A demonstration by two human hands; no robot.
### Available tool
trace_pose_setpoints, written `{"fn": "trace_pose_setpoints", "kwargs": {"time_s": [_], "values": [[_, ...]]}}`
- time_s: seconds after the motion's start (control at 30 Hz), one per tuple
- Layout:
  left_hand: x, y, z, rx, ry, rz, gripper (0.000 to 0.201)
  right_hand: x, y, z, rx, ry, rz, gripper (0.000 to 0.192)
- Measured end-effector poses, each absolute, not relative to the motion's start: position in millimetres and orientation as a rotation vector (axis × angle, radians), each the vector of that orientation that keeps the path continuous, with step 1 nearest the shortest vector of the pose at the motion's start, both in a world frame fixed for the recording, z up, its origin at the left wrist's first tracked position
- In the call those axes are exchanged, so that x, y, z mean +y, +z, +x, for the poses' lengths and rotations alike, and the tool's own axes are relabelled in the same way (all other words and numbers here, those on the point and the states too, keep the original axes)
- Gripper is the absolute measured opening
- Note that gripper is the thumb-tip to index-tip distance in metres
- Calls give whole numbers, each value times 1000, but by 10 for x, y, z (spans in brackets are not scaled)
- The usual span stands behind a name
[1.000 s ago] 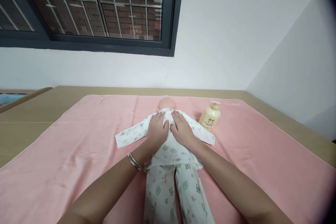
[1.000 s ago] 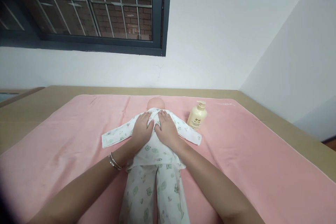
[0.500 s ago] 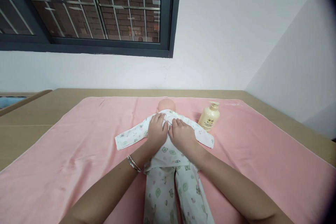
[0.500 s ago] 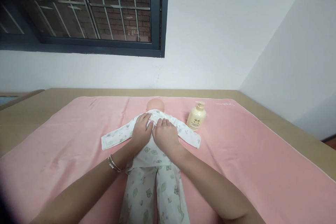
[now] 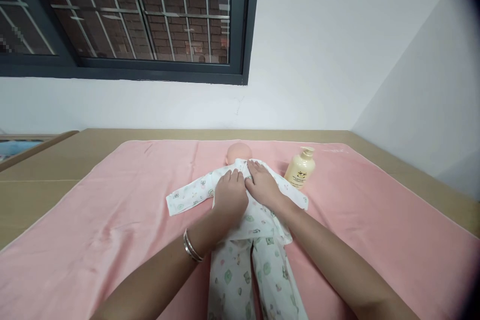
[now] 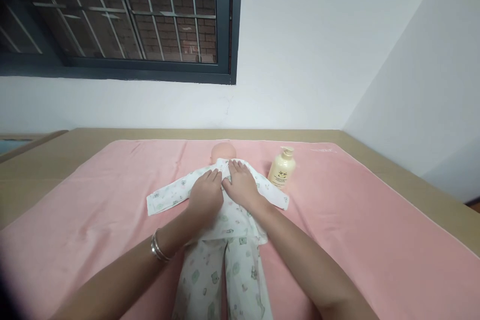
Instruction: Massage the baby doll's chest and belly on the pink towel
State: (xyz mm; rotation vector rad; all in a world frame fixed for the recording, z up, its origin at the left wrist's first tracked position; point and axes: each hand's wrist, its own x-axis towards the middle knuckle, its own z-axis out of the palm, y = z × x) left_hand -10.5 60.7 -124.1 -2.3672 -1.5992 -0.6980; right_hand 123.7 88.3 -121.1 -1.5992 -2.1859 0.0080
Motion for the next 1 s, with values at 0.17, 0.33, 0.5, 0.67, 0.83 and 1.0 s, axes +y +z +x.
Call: {"fn": "trace_pose_setpoints", "kwargs": {"time_s": [0.17, 0.33, 0.5, 0.67, 0.83, 1.0], "values": [[770, -1198, -207, -1686, -797, -2414, 39, 549, -1191, 1076, -2233, -217, -1643, 46], [1002, -1184, -355, -1773, -960, -2560, 37, 322, -1182, 950, -2257, -386, -1653, 43], [942, -1266, -279, -1713, -996, -2491, 38, 641, -1192, 1123, -2228, -173, -1575, 45], [906, -1359, -236, -1725, -1160, -2401, 37, 852, -1294, 1249, -2225, -10, -1477, 57], [914, -1384, -255, -1715, -1193, -2403, 36, 803, -1308, 1225, -2197, -52, -1465, 54], [919, -1386, -259, -1709, -1198, -2403, 36, 769, -1238, 1211, -2194, -124, -1497, 50]]}}
